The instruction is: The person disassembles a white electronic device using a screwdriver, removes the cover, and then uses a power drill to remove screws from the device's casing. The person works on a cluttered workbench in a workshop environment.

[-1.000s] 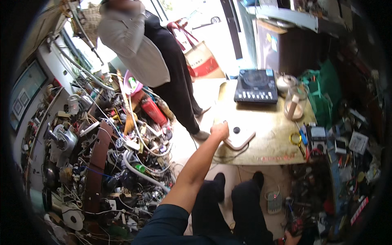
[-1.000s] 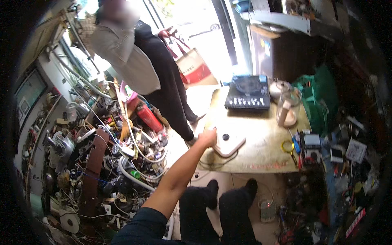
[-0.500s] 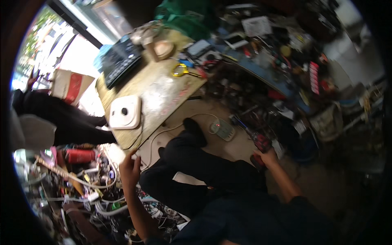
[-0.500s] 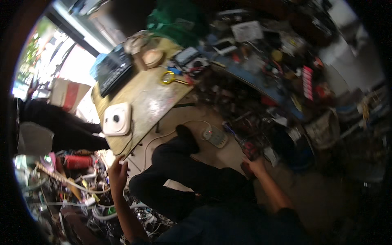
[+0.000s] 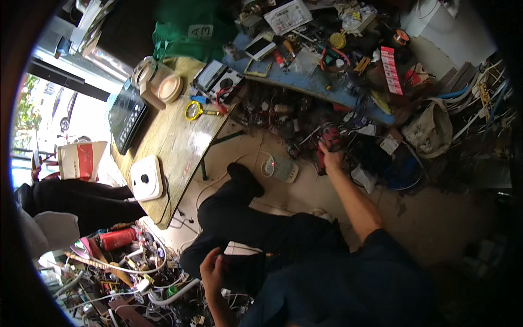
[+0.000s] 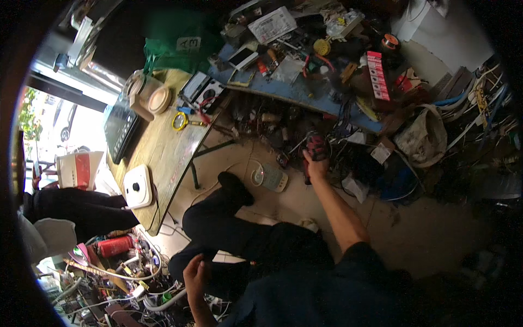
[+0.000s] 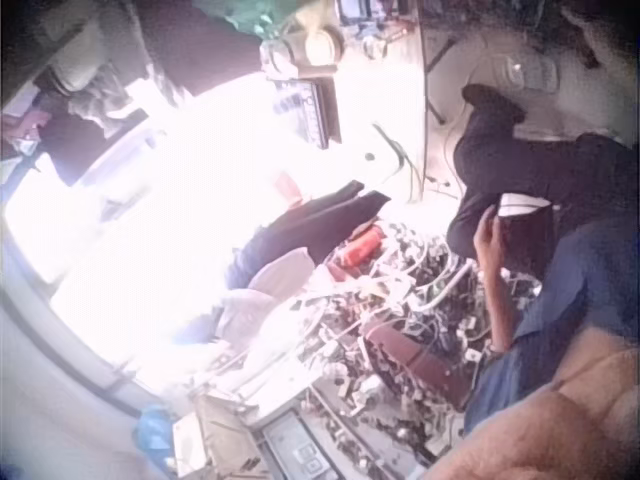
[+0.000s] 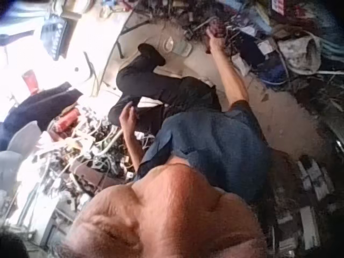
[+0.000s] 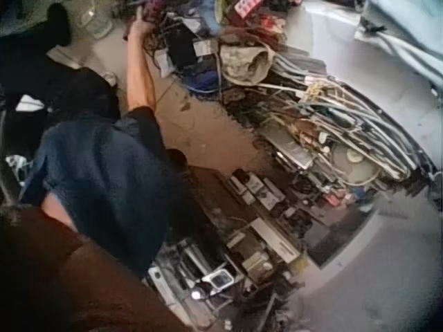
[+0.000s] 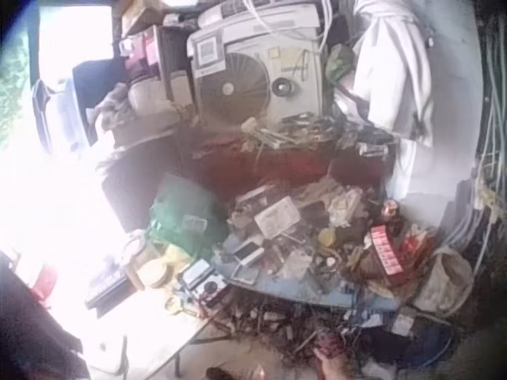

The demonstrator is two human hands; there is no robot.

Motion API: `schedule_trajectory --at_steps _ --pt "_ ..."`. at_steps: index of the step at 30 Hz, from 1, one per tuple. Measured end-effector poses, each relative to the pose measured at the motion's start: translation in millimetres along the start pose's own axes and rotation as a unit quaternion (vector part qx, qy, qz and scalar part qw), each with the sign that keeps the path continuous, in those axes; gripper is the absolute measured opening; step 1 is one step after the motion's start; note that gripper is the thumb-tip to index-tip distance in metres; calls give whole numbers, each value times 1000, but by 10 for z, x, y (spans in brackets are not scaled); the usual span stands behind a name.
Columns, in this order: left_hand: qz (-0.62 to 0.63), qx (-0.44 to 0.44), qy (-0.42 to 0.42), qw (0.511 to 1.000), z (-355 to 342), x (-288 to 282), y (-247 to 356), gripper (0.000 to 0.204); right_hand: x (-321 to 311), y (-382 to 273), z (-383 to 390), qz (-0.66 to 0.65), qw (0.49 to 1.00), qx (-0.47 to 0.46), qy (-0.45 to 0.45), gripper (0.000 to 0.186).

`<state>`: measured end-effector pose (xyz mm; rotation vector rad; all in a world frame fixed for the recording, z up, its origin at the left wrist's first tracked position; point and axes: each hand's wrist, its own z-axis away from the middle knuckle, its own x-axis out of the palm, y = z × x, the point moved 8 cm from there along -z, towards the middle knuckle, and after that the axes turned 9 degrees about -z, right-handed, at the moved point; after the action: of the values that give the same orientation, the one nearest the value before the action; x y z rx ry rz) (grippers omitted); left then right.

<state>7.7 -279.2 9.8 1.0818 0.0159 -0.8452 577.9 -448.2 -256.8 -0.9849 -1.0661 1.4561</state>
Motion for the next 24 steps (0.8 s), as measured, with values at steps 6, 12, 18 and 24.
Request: schedule_trajectory --at_steps 6,12,18,24 --pt "-15 -77 39 996 326 94 -221 38 645 -450 -466 76 988 122 57 87" --pt "-21 -110 54 992 531 206 -387 35 480 -470 -1471 52 994 -67 71 75" --pt "6 -130 51 990 505 268 -575 36 129 -339 -2185 55 998 -16 29 71" --pt "-2 -195 77 978 492 334 -359 36 -200 -147 -2301 62 997 -21 46 67"
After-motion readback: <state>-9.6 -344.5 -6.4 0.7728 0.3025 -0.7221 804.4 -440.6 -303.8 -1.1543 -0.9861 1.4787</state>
